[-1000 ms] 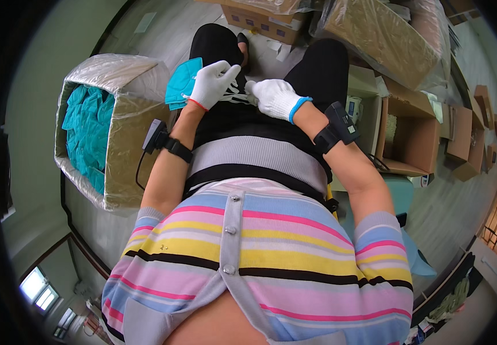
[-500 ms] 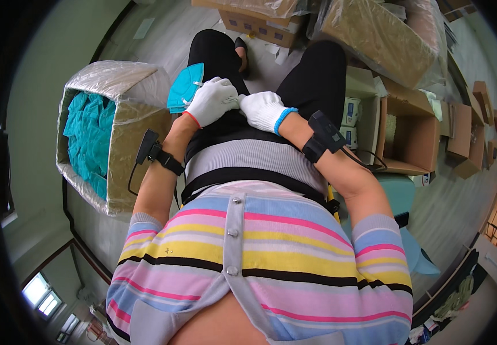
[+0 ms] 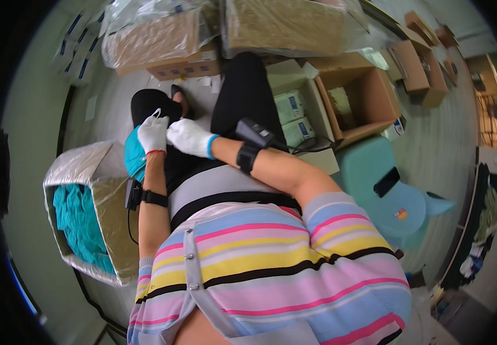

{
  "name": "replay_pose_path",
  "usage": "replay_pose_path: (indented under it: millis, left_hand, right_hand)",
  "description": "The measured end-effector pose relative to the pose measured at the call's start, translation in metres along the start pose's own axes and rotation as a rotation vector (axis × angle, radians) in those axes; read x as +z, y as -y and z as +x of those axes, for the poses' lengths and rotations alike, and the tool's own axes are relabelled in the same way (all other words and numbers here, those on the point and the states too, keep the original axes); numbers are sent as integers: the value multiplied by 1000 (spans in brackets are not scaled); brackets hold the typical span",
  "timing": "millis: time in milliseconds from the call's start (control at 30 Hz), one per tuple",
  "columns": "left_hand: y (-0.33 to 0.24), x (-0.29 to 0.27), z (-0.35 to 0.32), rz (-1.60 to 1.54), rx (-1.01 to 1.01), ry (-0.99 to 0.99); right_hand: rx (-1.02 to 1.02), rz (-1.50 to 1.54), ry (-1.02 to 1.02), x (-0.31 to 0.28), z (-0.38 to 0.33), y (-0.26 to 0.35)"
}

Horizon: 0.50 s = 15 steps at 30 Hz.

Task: Unpacking medical masks from plastic packaging and preparing them for distribution or use.

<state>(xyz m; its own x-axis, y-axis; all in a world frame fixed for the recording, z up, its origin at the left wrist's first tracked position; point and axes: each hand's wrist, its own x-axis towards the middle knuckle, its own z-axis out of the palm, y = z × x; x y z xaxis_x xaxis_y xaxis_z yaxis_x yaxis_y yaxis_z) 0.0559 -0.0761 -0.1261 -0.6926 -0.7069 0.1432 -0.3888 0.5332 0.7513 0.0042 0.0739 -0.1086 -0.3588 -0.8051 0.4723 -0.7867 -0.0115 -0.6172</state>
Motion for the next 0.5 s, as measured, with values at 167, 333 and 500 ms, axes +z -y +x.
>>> replay_pose_path:
  millis: [167, 333, 500]
  left_hand:
    - [-28, 16, -1, 360, 191, -24]
    - [-38, 15, -8, 495, 144, 87]
    - [-28, 15, -7, 645, 238, 203]
  right_hand:
    - [723, 74, 120, -47, -9, 32]
    - [753, 114, 194, -80, -28, 46]
    - [571, 137, 32, -85, -45, 49]
